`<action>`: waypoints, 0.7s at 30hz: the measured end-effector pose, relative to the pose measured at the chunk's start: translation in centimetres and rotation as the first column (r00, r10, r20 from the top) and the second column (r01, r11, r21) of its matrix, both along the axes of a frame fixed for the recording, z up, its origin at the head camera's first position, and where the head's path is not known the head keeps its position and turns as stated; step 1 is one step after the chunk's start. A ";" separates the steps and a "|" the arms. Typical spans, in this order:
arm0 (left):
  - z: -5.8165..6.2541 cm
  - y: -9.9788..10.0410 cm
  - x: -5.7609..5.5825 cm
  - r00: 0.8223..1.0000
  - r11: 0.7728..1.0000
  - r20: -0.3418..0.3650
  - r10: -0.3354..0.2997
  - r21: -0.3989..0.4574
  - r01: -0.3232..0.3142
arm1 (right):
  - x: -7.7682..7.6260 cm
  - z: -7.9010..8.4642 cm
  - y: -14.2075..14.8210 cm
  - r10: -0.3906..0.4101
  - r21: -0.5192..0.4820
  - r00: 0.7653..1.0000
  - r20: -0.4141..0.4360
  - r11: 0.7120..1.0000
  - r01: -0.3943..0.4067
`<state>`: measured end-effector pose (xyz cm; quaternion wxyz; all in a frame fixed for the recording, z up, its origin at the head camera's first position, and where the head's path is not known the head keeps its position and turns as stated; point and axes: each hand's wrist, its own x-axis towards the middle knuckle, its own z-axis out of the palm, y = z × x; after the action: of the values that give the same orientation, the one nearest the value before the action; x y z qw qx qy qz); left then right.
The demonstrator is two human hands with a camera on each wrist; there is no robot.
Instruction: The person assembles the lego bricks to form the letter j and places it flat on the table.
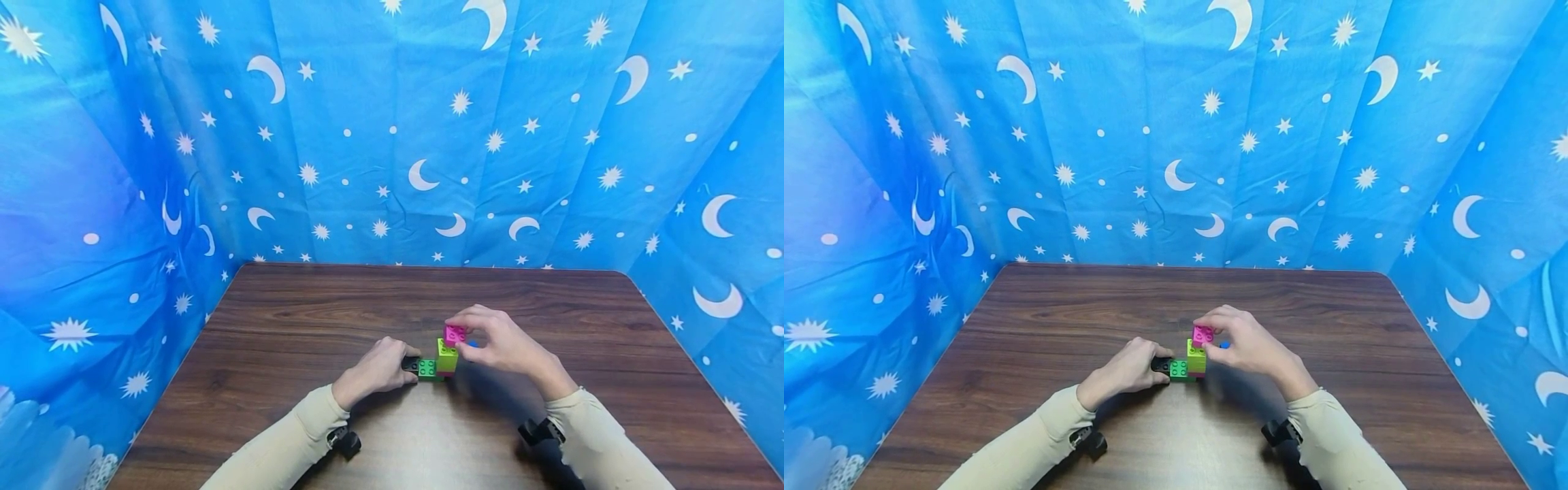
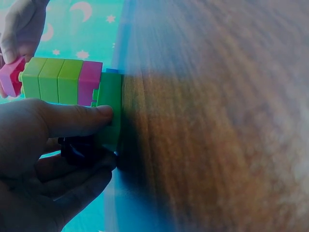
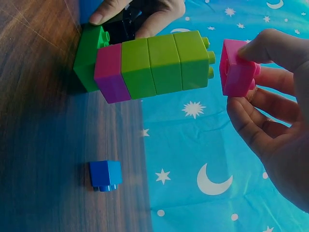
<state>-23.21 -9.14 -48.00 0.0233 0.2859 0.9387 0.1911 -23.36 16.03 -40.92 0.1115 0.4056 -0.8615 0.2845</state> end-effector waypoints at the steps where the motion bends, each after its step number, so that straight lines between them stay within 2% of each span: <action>1: 0.0 0.0 0.0 1.000 1.000 0.000 0.000 0.000 0.000 | 0.0 0.0 -0.1 0.003 0.001 1.000 0.005 1.000 -0.003; 21: 0.1 0.0 0.0 1.000 1.000 0.004 0.004 -0.006 -0.004 | 0.1 -0.4 -0.8 0.020 0.034 0.999 0.026 0.999 -0.021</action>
<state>-23.23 -9.16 -47.94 0.0258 0.2837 0.9398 0.1888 -23.23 15.27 -41.36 0.0905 0.4125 -0.8634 0.2760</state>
